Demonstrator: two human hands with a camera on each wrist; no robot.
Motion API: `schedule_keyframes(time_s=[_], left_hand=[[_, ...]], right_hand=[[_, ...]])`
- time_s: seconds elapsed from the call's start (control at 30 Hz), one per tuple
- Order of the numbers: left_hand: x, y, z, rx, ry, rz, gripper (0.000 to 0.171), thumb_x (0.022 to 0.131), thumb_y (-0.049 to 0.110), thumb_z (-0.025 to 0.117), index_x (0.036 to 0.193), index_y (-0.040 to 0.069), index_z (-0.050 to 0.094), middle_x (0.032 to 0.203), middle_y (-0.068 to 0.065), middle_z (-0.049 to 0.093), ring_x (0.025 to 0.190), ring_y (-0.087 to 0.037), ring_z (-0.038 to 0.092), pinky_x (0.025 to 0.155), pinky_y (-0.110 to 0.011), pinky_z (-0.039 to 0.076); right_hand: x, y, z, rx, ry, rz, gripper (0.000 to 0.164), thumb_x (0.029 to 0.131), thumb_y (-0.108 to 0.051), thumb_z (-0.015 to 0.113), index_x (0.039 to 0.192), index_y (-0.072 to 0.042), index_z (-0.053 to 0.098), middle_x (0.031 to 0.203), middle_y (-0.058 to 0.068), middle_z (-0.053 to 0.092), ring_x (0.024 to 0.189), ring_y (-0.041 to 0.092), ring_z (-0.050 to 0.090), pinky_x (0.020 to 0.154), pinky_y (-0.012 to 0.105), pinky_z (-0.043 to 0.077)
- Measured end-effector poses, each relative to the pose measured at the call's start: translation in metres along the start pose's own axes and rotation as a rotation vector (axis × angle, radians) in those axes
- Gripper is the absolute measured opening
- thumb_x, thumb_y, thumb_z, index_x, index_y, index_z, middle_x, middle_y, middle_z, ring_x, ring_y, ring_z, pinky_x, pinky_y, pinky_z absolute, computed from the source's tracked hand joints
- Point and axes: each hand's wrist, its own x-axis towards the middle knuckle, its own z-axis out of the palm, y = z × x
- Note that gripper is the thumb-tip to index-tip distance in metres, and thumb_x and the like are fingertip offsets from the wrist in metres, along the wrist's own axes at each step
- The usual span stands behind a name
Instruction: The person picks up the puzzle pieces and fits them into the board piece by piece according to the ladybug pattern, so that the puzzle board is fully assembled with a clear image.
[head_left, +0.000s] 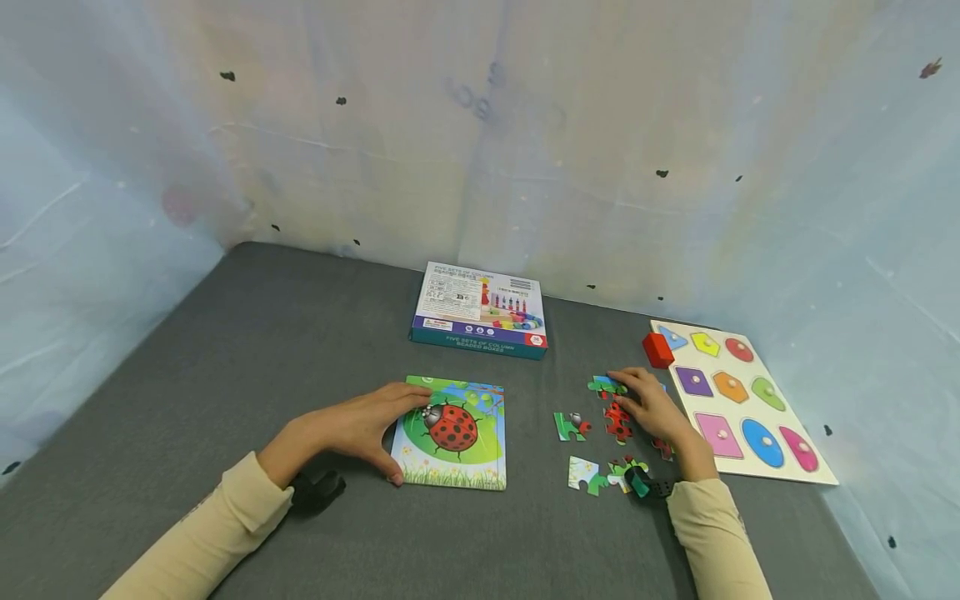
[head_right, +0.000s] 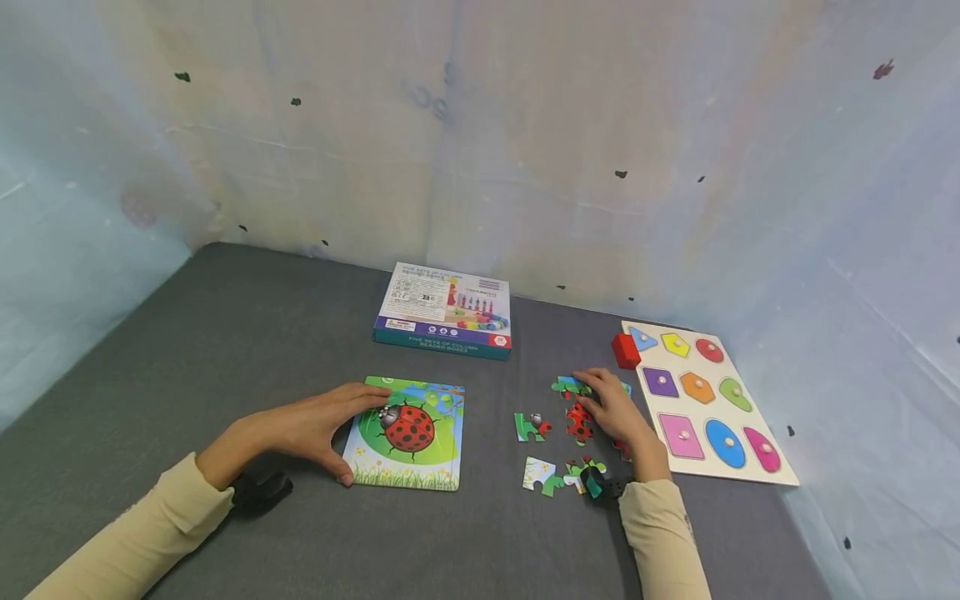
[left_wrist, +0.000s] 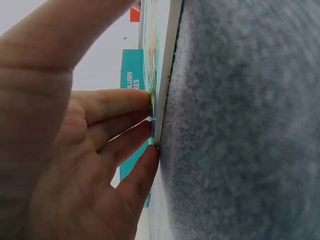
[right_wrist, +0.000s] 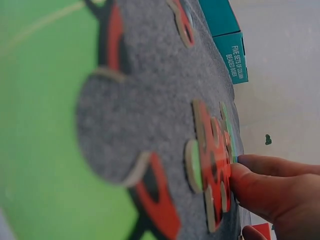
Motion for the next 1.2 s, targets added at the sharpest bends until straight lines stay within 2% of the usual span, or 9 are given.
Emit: schedule_keyframes(time_s=[0.27,0.47,0.7,0.9,1.2], left_hand=[[0.000,0.004,-0.001,0.013,-0.007,-0.012,0.106,0.061,0.066,0.074,0.143,0.010,0.036,0.148,-0.009,0.028,0.135,-0.026,0.026,0.103,-0.049,0.032],[0.001,0.004,0.002,0.050,0.001,-0.024,0.102,0.061,0.071,0.069,0.142,0.015,0.041,0.148,-0.008,0.028,0.135,-0.026,0.027,0.102,-0.049,0.033],[0.002,0.002,0.005,0.053,0.048,0.015,0.098,0.061,0.069,0.072,0.138,0.015,0.044,0.145,-0.008,0.032,0.132,-0.025,0.030,0.101,-0.047,0.034],[0.001,0.001,0.005,0.034,0.048,0.019,0.099,0.061,0.068,0.073,0.138,0.015,0.043,0.145,-0.008,0.031,0.133,-0.025,0.028,0.101,-0.048,0.034],[0.001,0.000,0.006,0.031,0.036,0.016,0.098,0.062,0.068,0.072,0.139,0.015,0.042,0.145,-0.008,0.029,0.134,-0.027,0.026,0.101,-0.049,0.034]], right_hand=[[0.002,-0.002,0.004,-0.040,0.046,-0.025,0.036,0.089,0.000,0.059,0.124,0.007,0.054,0.111,0.024,0.049,0.100,0.036,0.045,0.081,0.050,0.037],[0.007,-0.019,0.003,-0.025,0.104,-0.041,0.034,0.089,0.000,0.058,0.122,0.008,0.053,0.110,0.025,0.046,0.101,0.036,0.041,0.082,0.050,0.033],[0.018,-0.054,0.008,0.031,0.156,-0.127,0.037,0.089,-0.002,0.059,0.124,0.007,0.051,0.112,0.022,0.046,0.103,0.033,0.040,0.083,0.047,0.032],[0.030,-0.093,0.020,0.065,0.177,-0.216,0.041,0.089,-0.003,0.060,0.128,0.004,0.049,0.113,0.019,0.044,0.104,0.031,0.039,0.084,0.047,0.033],[0.051,-0.147,0.051,0.062,0.107,-0.278,0.041,0.093,-0.013,0.057,0.132,-0.003,0.047,0.116,0.013,0.044,0.101,0.023,0.039,0.080,0.040,0.035]])
